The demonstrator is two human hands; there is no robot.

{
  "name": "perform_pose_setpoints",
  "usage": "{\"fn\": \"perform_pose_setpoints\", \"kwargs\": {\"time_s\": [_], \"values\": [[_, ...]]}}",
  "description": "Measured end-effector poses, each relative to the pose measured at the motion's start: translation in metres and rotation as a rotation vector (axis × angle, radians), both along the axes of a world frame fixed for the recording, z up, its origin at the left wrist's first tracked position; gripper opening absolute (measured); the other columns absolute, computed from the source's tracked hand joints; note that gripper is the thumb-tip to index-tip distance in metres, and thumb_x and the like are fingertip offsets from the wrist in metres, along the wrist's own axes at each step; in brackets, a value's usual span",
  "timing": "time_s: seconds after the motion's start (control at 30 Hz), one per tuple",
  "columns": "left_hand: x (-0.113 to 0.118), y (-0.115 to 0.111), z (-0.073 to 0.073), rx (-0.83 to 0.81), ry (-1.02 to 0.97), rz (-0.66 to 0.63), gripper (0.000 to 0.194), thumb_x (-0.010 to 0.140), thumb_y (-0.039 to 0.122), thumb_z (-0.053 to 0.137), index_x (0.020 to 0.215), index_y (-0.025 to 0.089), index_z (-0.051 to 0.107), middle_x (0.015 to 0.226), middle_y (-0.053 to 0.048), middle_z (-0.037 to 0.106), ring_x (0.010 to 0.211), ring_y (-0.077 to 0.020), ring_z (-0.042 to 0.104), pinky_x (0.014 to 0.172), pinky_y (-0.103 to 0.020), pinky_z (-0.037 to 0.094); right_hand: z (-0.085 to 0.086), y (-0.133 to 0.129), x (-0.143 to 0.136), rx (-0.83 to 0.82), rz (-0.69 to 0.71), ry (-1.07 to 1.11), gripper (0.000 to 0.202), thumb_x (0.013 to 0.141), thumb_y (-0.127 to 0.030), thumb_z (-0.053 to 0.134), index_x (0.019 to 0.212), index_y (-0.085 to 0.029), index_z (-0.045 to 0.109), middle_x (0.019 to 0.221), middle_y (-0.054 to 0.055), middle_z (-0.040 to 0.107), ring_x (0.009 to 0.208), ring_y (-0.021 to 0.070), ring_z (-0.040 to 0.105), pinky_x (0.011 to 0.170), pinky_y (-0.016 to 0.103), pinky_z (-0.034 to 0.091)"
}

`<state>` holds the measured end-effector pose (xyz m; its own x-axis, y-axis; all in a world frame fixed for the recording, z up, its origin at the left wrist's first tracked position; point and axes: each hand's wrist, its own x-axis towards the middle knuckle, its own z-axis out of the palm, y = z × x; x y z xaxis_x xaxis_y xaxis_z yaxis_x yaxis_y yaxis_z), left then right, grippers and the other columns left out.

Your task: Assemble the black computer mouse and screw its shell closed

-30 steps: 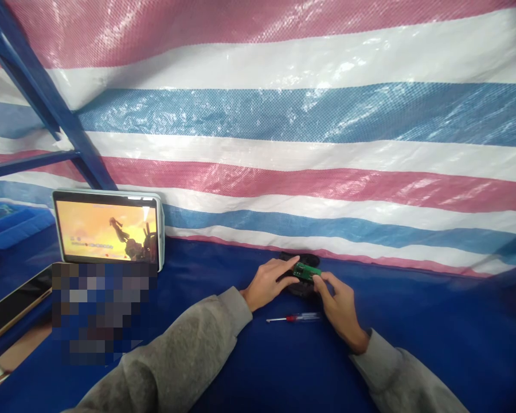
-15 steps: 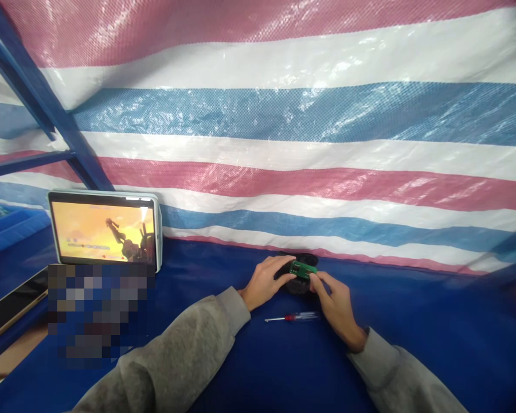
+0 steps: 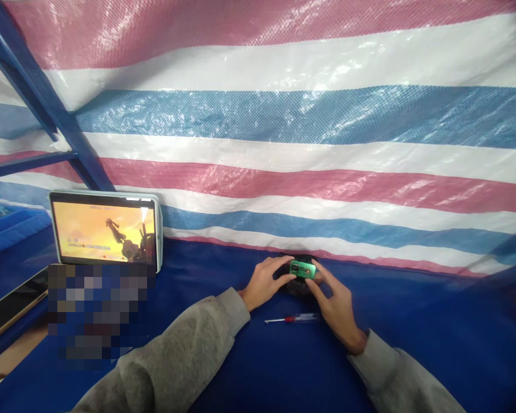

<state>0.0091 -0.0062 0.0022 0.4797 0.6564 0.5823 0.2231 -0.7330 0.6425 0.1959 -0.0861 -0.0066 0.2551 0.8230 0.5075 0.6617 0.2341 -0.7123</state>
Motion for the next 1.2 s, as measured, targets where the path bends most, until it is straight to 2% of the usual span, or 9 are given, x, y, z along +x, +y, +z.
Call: {"fn": "perform_pose_setpoints", "kwargs": {"time_s": [0.33,0.53,0.9,1.2], "values": [[0.0006,0.0028,-0.0044,0.008,-0.013,-0.013,0.042,0.091,0.045,0.061,0.127,0.024,0.059,0.112,-0.005,0.07,0.101,-0.0209,0.067,0.093,-0.035,0.054,-0.0008,-0.0009,0.0007,0.006,0.017,0.009,0.047,0.089,-0.043,0.057,0.128,-0.018,0.058,0.079,0.002,0.067,0.075,0.0181,0.065,0.084,0.037,0.055],[0.0004,0.0031,-0.0025,-0.003,-0.008,-0.012,0.042,0.09,0.046,0.061,0.125,0.023,0.06,0.112,-0.005,0.071,0.1,-0.0208,0.067,0.093,-0.035,0.054,0.0005,-0.0007,0.0004,-0.009,0.002,0.001,0.046,0.088,-0.043,0.057,0.125,-0.017,0.061,0.08,0.002,0.068,0.076,0.0183,0.065,0.082,0.036,0.055],[0.0,0.0022,-0.003,0.036,-0.011,-0.037,0.047,0.093,0.044,0.057,0.135,0.026,0.052,0.118,-0.004,0.069,0.104,-0.0202,0.066,0.097,-0.035,0.051,0.001,-0.0007,-0.0003,0.003,-0.008,0.001,0.045,0.088,-0.044,0.057,0.124,-0.019,0.061,0.079,0.002,0.068,0.076,0.0184,0.066,0.082,0.036,0.054],[-0.0005,0.0013,-0.0014,0.062,-0.05,-0.046,0.042,0.094,0.041,0.057,0.133,0.025,0.055,0.113,-0.004,0.07,0.1,-0.0189,0.067,0.095,-0.033,0.053,0.0009,-0.001,0.0003,-0.017,-0.006,0.028,0.046,0.087,-0.046,0.059,0.123,-0.019,0.062,0.083,0.003,0.071,0.075,0.0185,0.067,0.081,0.035,0.055]]}}
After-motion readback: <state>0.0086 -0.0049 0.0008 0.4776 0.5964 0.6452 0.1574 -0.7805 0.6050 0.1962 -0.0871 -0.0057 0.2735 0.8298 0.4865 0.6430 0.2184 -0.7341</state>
